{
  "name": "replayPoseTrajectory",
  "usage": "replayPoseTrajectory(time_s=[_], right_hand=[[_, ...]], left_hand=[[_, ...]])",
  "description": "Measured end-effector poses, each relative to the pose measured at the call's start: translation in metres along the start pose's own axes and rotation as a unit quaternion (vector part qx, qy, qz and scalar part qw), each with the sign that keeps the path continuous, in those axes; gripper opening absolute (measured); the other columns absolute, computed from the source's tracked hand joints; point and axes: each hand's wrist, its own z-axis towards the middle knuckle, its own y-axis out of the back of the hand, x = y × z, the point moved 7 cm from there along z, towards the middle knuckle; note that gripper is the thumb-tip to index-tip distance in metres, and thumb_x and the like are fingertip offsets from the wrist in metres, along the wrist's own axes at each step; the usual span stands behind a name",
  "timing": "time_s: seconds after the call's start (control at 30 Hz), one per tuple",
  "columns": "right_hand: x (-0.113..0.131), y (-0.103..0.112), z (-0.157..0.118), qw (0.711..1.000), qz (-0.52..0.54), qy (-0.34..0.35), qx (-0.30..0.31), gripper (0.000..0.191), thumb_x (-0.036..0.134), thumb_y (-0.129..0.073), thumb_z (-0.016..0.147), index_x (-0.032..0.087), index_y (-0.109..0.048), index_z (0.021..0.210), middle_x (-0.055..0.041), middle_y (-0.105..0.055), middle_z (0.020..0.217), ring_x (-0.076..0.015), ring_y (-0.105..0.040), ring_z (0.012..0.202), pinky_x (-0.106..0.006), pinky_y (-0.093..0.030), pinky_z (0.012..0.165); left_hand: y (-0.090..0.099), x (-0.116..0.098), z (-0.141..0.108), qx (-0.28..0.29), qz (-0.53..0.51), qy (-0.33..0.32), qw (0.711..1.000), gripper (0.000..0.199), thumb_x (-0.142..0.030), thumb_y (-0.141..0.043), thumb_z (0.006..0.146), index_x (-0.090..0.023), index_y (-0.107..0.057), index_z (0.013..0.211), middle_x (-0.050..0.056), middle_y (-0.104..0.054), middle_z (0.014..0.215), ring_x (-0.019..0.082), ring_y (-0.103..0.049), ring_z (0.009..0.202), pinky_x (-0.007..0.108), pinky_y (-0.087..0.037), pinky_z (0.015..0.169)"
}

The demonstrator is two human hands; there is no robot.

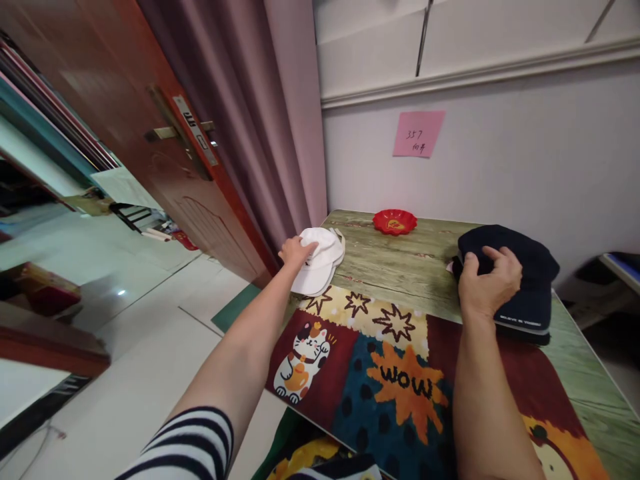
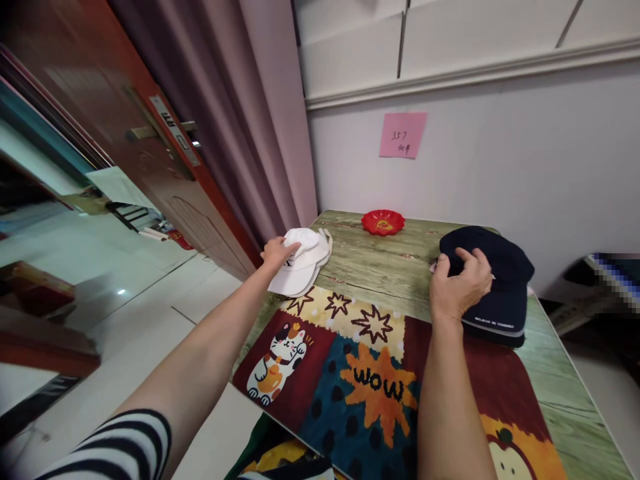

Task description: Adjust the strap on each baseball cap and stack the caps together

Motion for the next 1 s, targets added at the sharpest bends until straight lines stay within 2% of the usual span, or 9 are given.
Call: replayPoseTrajectory(time_s=[0.1,0.2,0.4,0.5,0.6,0.67,0.73,0.83,1.0], right_hand=[[0.003,-0.003,0.0,1.0,0.025,0.008,0.011,0.035,0.036,-0.056,0.085,0.014,-0.071,0.108,-0.0172,-0.066,0.128,-0.0324,-0.059,0.123,-0.048,-0.042,0.107],[0.004,-0.002,0.002,0.999,0.046,0.004,0.024,0.034,0.037,-0.054,0.086,0.014,-0.073,0.102,-0.0153,-0.072,0.115,-0.0302,-0.065,0.113,-0.044,-0.046,0.102],[0.0,-0.021,-0.003,0.979,0.151,-0.074,0.115,0.043,0.05,-0.059,0.085,0.015,-0.073,0.105,-0.0127,-0.075,0.099,-0.0279,-0.07,0.093,-0.044,-0.052,0.091],[0.01,-0.045,-0.021,0.912,0.305,-0.163,0.22,0.05,0.057,-0.068,0.078,0.015,-0.071,0.106,-0.0132,-0.075,0.104,-0.0269,-0.071,0.095,-0.043,-0.054,0.089],[0.042,-0.068,-0.055,0.788,0.415,-0.25,0.38,0.055,0.064,-0.069,0.078,0.019,-0.069,0.109,-0.0144,-0.072,0.12,-0.0278,-0.07,0.107,-0.042,-0.055,0.092],[0.068,-0.073,-0.074,0.71,0.46,-0.273,0.459,0.059,0.071,-0.061,0.082,0.021,-0.067,0.112,-0.0138,-0.072,0.122,-0.0287,-0.07,0.111,-0.044,-0.057,0.092],[0.089,-0.071,-0.081,0.657,0.511,-0.272,0.484,0.059,0.073,-0.057,0.084,0.023,-0.065,0.115,-0.0126,-0.073,0.118,-0.0302,-0.069,0.113,-0.047,-0.058,0.091],[0.097,-0.065,-0.078,0.629,0.56,-0.279,0.462,0.05,0.059,-0.068,0.08,0.024,-0.064,0.116,-0.0097,-0.076,0.111,-0.0315,-0.067,0.116,-0.049,-0.057,0.094],[0.096,-0.057,-0.076,0.613,0.566,-0.275,0.478,0.049,0.052,-0.07,0.078,0.023,-0.065,0.117,-0.0098,-0.077,0.11,-0.0341,-0.068,0.114,-0.053,-0.057,0.096]], left_hand=[[-0.004,0.007,0.0,0.002,0.001,0.012,1.0,0.013,-0.028,-0.067,0.08,-0.021,-0.072,0.089,0.012,-0.074,0.101,0.031,-0.063,0.105,0.042,-0.04,0.092],[0.006,0.001,-0.003,-0.022,-0.009,-0.004,1.0,0.011,-0.022,-0.06,0.083,-0.021,-0.071,0.084,0.009,-0.074,0.102,0.028,-0.063,0.104,0.04,-0.04,0.092],[0.053,-0.046,-0.013,-0.065,-0.099,-0.132,0.984,0.005,-0.02,-0.063,0.079,-0.02,-0.068,0.079,0.004,-0.07,0.107,0.022,-0.06,0.108,0.033,-0.041,0.098],[0.078,-0.076,-0.035,-0.07,-0.223,-0.208,0.95,0.002,-0.02,-0.066,0.078,-0.019,-0.066,0.076,0.004,-0.068,0.104,0.021,-0.061,0.105,0.033,-0.043,0.099],[0.086,-0.098,-0.069,-0.05,-0.32,-0.225,0.919,0.005,-0.023,-0.069,0.079,-0.018,-0.067,0.078,0.005,-0.066,0.111,0.022,-0.061,0.108,0.035,-0.045,0.096],[0.082,-0.106,-0.096,-0.028,-0.36,-0.216,0.907,0.007,-0.025,-0.07,0.079,-0.019,-0.068,0.077,0.006,-0.065,0.114,0.023,-0.061,0.11,0.036,-0.046,0.094],[0.069,-0.112,-0.123,0.018,-0.391,-0.209,0.896,0.008,-0.026,-0.072,0.078,-0.02,-0.068,0.075,0.006,-0.065,0.115,0.024,-0.06,0.114,0.037,-0.046,0.096],[0.04,-0.109,-0.151,0.127,-0.461,-0.173,0.861,0.017,-0.035,-0.075,0.078,-0.02,-0.068,0.076,0.007,-0.066,0.119,0.026,-0.059,0.116,0.036,-0.047,0.096],[-0.01,-0.06,-0.149,0.209,-0.527,0.065,0.821,0.051,-0.067,-0.063,0.082,-0.022,-0.069,0.104,0.012,-0.067,0.126,0.028,-0.064,0.111,0.034,-0.053,0.078]])
